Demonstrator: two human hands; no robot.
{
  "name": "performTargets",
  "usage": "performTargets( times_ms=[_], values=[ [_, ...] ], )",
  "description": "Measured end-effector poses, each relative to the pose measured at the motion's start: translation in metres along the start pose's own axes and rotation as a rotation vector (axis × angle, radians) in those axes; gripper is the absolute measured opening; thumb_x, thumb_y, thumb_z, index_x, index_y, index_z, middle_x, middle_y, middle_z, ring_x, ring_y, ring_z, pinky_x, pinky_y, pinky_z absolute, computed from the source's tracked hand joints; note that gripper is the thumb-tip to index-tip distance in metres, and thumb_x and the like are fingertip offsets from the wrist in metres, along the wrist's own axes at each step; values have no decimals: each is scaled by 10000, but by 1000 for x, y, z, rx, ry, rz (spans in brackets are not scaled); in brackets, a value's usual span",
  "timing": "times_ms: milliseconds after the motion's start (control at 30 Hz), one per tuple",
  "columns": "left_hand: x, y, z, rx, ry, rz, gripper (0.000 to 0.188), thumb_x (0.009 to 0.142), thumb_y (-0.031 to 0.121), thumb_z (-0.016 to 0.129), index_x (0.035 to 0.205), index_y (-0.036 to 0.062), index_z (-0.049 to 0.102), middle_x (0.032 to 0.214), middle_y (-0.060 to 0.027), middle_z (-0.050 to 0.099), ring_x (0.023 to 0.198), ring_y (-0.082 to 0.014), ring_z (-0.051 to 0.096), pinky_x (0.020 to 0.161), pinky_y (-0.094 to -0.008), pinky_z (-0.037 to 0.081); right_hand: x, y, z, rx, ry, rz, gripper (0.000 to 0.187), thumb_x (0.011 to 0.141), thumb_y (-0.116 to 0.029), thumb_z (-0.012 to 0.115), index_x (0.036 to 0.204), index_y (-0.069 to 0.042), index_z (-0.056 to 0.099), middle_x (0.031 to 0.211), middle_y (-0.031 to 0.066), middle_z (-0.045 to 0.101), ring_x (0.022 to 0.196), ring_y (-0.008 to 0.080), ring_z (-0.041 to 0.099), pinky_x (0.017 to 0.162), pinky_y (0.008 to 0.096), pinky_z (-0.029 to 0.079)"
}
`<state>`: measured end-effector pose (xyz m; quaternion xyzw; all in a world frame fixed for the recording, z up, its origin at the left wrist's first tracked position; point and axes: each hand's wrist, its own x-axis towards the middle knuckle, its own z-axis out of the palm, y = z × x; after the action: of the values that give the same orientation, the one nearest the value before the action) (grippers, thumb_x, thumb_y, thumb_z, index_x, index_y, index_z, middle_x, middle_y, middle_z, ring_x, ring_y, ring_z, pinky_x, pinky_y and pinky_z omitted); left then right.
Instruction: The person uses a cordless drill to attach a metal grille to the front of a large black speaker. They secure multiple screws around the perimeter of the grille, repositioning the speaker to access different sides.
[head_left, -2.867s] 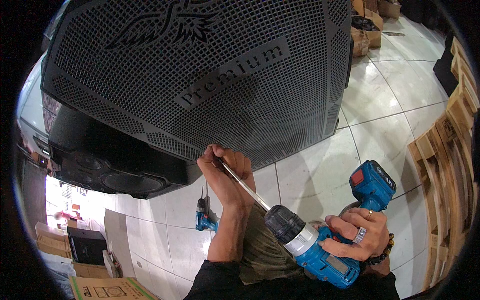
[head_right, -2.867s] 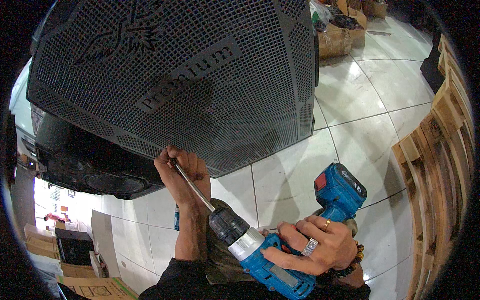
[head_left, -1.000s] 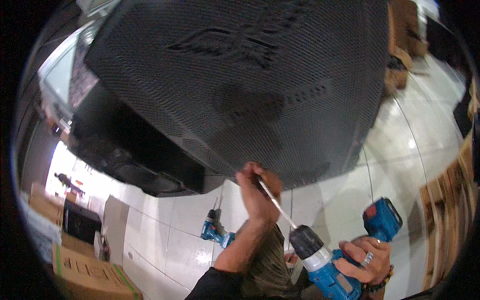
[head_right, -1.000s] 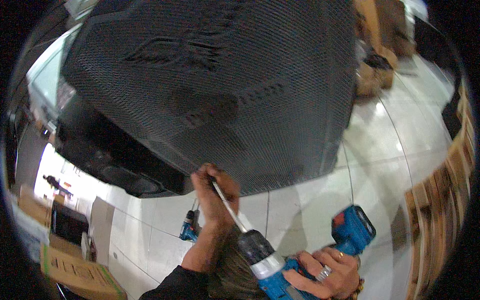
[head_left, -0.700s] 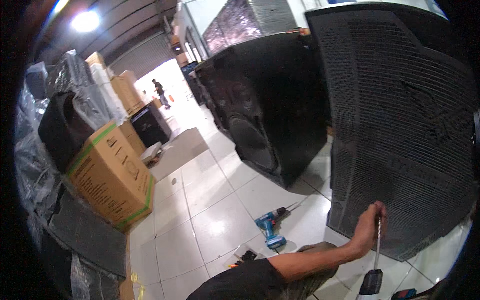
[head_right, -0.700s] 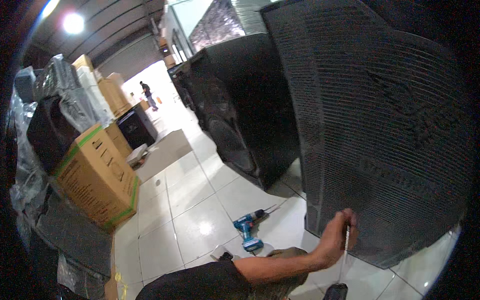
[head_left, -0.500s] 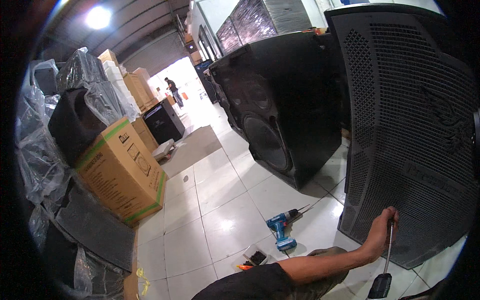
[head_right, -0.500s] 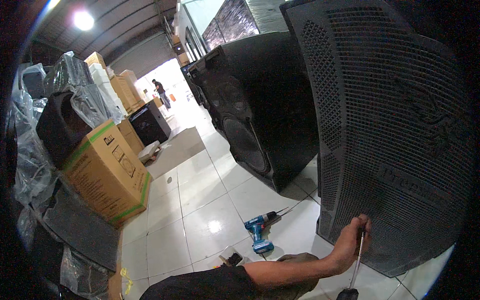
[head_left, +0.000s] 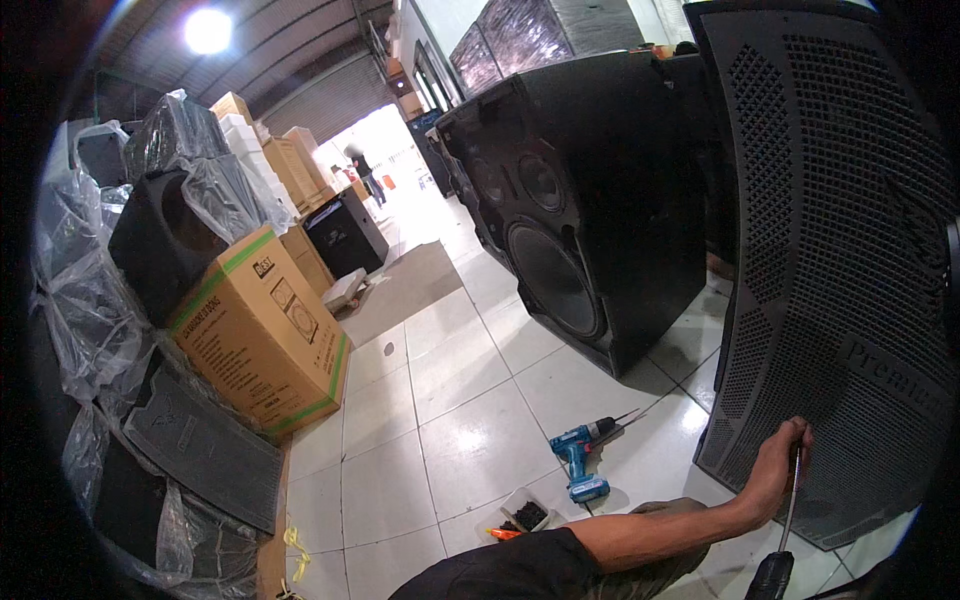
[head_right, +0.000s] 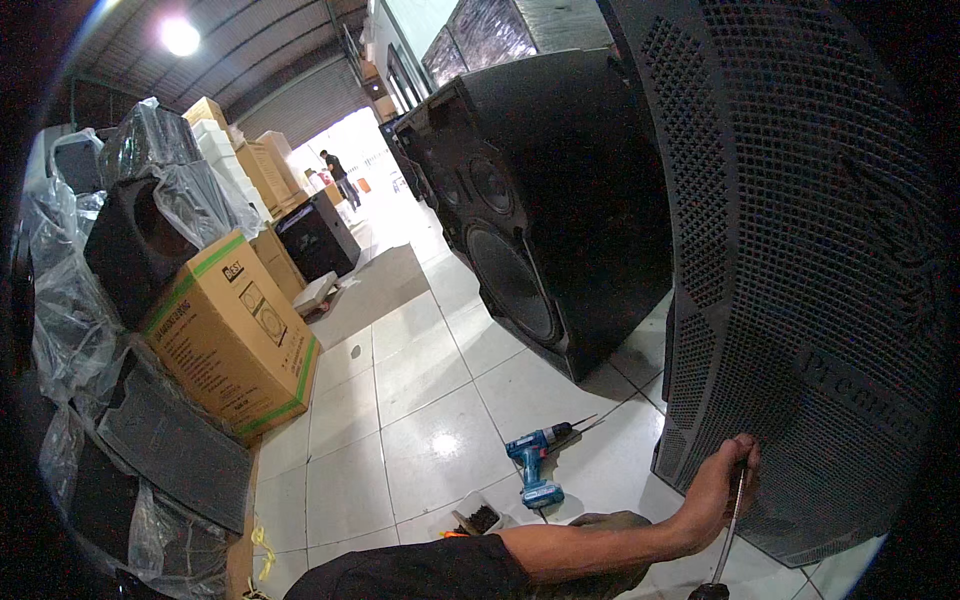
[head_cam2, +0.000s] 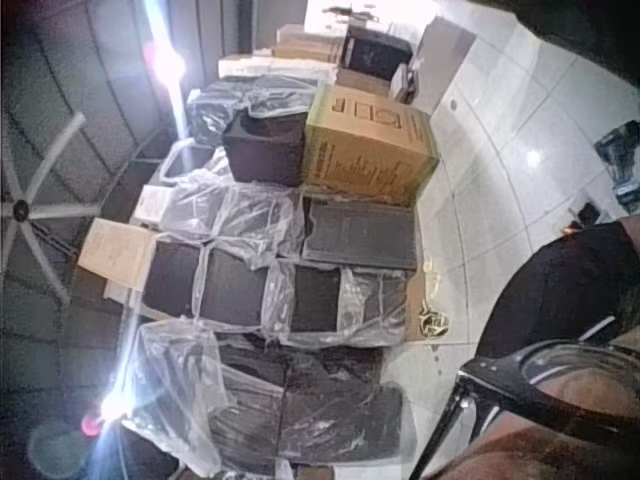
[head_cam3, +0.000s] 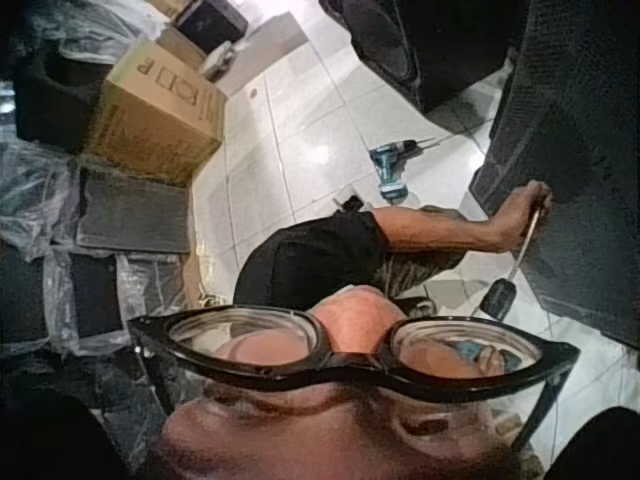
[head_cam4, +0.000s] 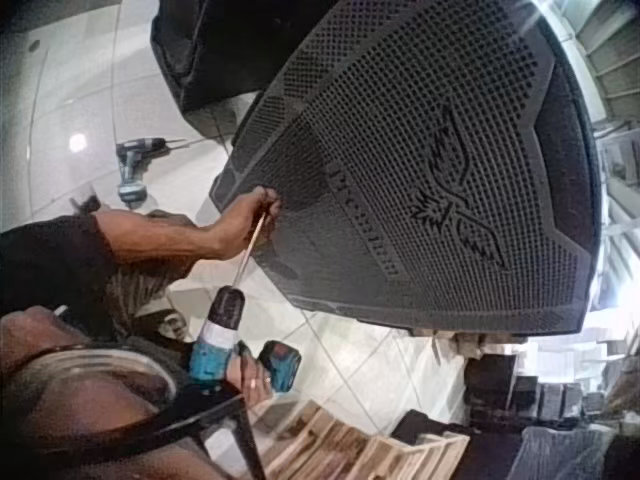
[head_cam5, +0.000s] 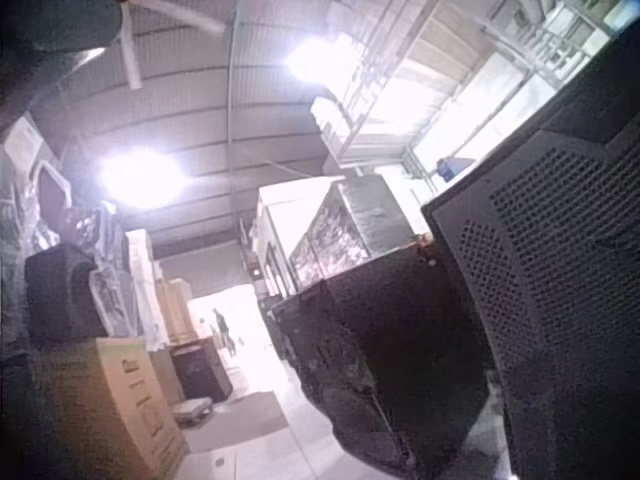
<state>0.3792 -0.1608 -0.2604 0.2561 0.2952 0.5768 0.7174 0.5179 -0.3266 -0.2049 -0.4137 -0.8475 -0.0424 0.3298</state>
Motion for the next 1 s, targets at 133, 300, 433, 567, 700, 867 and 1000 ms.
performTargets(
  times_ms=[133,300,433,567,700,867,1000],
  values=[
    [0,0,1,-18,13,7,304,995,397,328,866,156,460,589,48,372,461,-84,300,421,-266,228,4,-1,4,8,-6,-4,209,803,-30,604,1005,-67,636,981,169,663,711,282,640,596,372,506],
    [0,5,1,2,23,-31,318,990,408,343,844,161,478,578,54,392,460,-82,323,409,-265,231,7,-1,7,9,-8,-8,212,803,-34,605,1010,-63,636,986,169,661,716,284,639,598,376,504],
    [-1,6,-1,-1,19,-18,335,985,430,363,827,165,493,569,53,414,460,-80,344,400,-265,232,7,-1,9,16,-8,-9,215,803,-38,605,1014,-59,637,990,170,660,720,285,638,599,379,503],
    [-1,5,0,25,51,-12,338,986,440,364,837,168,498,573,53,423,462,-79,348,406,-259,237,4,-1,9,15,-2,-10,218,803,-42,605,1018,-56,637,994,170,659,724,286,637,601,383,502],
    [3,1,-3,16,66,-36,344,990,437,358,833,165,499,583,50,423,475,-81,351,427,-252,251,1,0,9,15,5,-5,221,803,-46,605,1022,-52,637,998,170,658,728,287,636,603,386,500],
    [8,-9,-8,5,16,24,349,998,428,338,836,157,485,612,41,408,511,-86,351,460,-252,265,-2,-3,9,19,19,-10,226,804,-50,605,1027,-47,638,1003,170,656,733,288,635,605,390,499],
    [2,1,-9,50,0,-8,351,1000,427,325,842,148,470,627,36,397,525,-94,350,468,-258,266,-5,3,7,31,20,-11,230,804,-54,605,1031,-44,638,1008,170,655,737,289,634,606,393,497]
  ],
)
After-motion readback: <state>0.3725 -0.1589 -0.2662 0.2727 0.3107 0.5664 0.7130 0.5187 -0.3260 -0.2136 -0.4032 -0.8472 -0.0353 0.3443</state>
